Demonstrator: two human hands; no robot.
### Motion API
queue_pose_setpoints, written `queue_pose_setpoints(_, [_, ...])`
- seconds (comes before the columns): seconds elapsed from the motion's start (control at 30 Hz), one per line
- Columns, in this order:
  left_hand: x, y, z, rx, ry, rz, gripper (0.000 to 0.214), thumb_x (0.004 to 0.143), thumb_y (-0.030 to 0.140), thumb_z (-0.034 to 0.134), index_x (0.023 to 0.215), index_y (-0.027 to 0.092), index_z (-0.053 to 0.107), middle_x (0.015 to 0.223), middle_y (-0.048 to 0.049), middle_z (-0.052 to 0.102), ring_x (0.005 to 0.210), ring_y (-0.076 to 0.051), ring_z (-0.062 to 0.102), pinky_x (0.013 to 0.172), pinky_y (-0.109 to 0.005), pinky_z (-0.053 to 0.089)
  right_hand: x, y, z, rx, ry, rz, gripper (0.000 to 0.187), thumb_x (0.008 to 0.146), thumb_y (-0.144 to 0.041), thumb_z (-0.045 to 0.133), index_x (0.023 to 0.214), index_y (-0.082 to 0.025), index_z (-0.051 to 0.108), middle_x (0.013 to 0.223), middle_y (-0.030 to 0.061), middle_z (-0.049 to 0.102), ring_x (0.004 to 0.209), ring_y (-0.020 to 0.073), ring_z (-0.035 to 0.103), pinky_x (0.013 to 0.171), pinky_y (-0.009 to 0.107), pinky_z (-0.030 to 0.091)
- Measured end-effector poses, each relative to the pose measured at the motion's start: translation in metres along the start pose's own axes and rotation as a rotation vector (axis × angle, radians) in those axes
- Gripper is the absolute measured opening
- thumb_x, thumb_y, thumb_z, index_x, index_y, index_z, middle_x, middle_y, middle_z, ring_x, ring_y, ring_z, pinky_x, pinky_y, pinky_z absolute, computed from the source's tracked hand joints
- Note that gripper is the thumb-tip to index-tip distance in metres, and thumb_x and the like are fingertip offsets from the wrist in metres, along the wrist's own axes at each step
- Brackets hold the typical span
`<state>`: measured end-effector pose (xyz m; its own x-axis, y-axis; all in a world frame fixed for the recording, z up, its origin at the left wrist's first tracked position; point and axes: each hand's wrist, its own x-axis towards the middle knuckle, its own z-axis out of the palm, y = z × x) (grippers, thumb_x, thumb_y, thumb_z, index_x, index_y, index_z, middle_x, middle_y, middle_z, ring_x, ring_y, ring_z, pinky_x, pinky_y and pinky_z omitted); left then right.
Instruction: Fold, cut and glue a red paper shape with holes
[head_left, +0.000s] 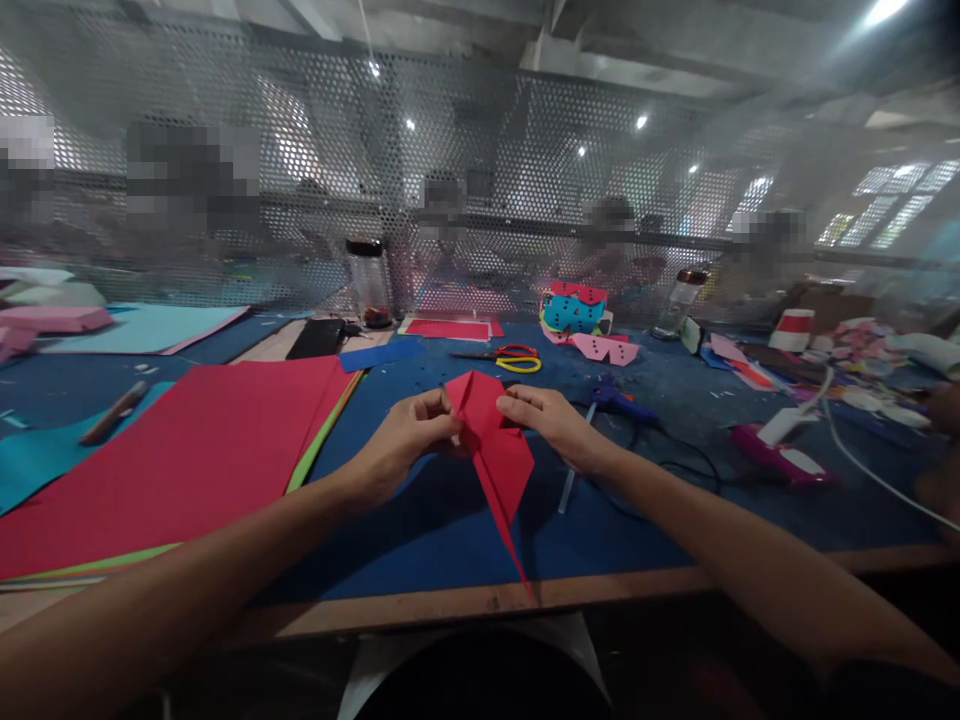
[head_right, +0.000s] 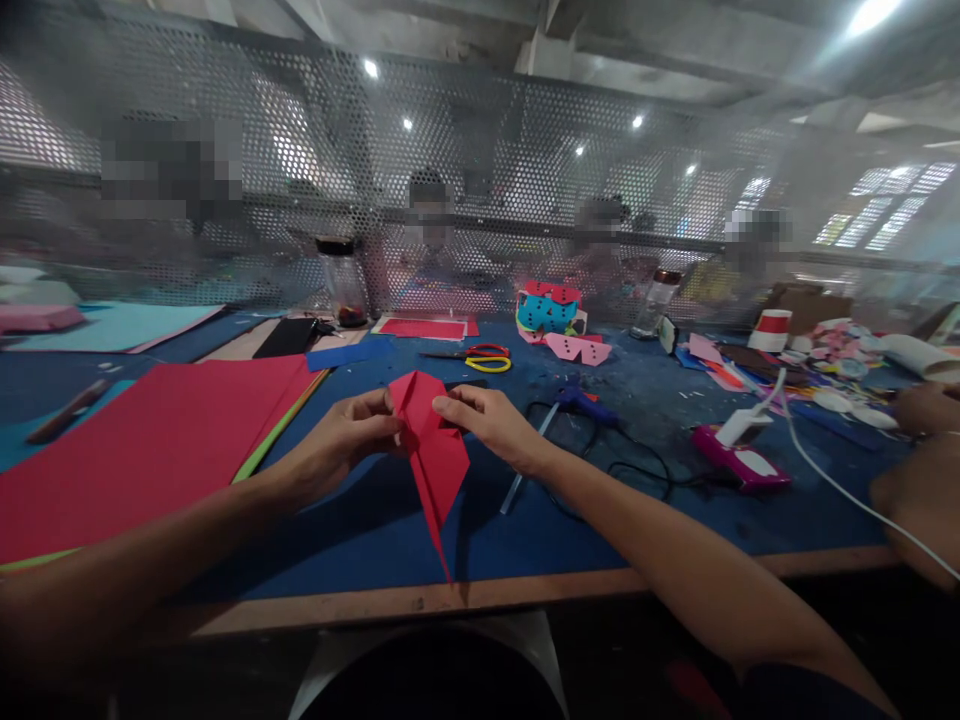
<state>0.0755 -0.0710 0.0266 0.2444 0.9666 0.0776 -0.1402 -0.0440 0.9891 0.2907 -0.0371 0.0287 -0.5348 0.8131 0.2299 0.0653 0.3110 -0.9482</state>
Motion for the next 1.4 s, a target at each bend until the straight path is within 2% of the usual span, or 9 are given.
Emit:
queue_pose_setpoints(0.2, [-0.001,-0.003,0.002,0.051,-0.037,0.023,0.024,0.072,0.031,0.080,0.073,0.016,0.061,0.069,-0.0029,0.068,0.060,-0.014,0.062,0.062,-0.026,0.051,-0.002,-0.003,0.003,-0.031,0.000,0.020,0.036,0.087,-0.053,0.066,0.089,-0.017,0.065,0.079,-0.0016,0.062,0.073,0.0128,0.057,0.068,0.023,0.045])
queue_pose_setpoints(0.37, [-0.002,-0.001,0.003,0.050,-0.049,0.010,0.024,0.072,0.032,0.080,0.073,0.016,0.061,0.068,-0.0034,0.068,0.061,-0.015,0.063,0.063,-0.027,0.053,0.000,-0.006,0.004,0.016,0.033,0.009,0.035,0.086,-0.053,0.067,0.092,-0.019,0.066,0.083,-0.0008,0.063,0.077,0.0137,0.059,0.073,0.024,0.048])
queue_pose_setpoints(0.5, [-0.004,-0.001,0.005,-0.010,-0.069,-0.063,0.021,0.073,0.028,0.080,0.073,0.017,0.061,0.069,-0.0030,0.070,0.060,-0.014,0.064,0.063,-0.027,0.054,-0.002,-0.012,0.002,-0.015,0.114,-0.053,0.037,0.090,-0.053,0.062,0.111,-0.023,0.067,0.098,0.0009,0.067,0.085,0.0147,0.062,0.079,0.026,0.050])
queue_pose_setpoints(0.67, [-0.003,-0.005,0.002,-0.008,-0.121,-0.079,0.019,0.075,0.027,0.078,0.074,0.017,0.062,0.069,-0.0041,0.071,0.059,-0.014,0.065,0.062,-0.026,0.053,-0.009,-0.023,-0.001,-0.193,0.072,-0.170,0.039,0.098,-0.050,0.052,0.129,-0.030,0.064,0.106,0.0020,0.069,0.093,0.0177,0.063,0.085,0.032,0.051])
queue_pose_setpoints(0.8, [-0.003,-0.010,0.000,0.015,-0.155,-0.080,0.019,0.077,0.026,0.077,0.075,0.018,0.061,0.070,-0.0027,0.071,0.061,-0.014,0.065,0.062,-0.025,0.053,-0.010,-0.026,-0.001,-0.275,-0.017,-0.220,0.033,0.101,-0.046,0.049,0.119,-0.031,0.071,0.119,0.0006,0.071,0.113,0.0196,0.062,0.099,0.034,0.046])
queue_pose_setpoints(0.9, [-0.004,-0.011,0.000,0.030,-0.175,-0.096,0.016,0.078,0.024,0.076,0.076,0.019,0.061,0.070,-0.0015,0.070,0.061,-0.013,0.065,0.062,-0.024,0.053,-0.009,-0.021,0.000,-0.287,-0.057,-0.215,0.036,0.102,-0.046,0.046,0.113,-0.028,0.075,0.117,0.0016,0.073,0.112,0.0201,0.064,0.099,0.034,0.046])
queue_pose_setpoints(1.13, [-0.003,-0.009,0.002,0.062,-0.170,-0.120,0.014,0.079,0.025,0.073,0.075,0.018,0.062,0.071,-0.0027,0.070,0.062,-0.014,0.066,0.064,-0.025,0.053,-0.007,-0.015,0.001,-0.313,-0.023,-0.217,0.038,0.102,-0.045,0.046,0.107,-0.024,0.078,0.112,0.0036,0.075,0.104,0.0192,0.067,0.090,0.030,0.048])
queue_pose_setpoints(1.4, [-0.003,-0.008,-0.002,0.038,-0.172,-0.182,0.012,0.079,0.025,0.075,0.083,0.016,0.069,0.078,-0.0026,0.070,0.070,-0.014,0.068,0.071,-0.026,0.057,-0.006,-0.016,-0.002,-0.339,0.031,-0.195,0.038,0.102,-0.043,0.047,0.112,-0.022,0.076,0.114,0.0048,0.075,0.108,0.0204,0.067,0.095,0.032,0.047])
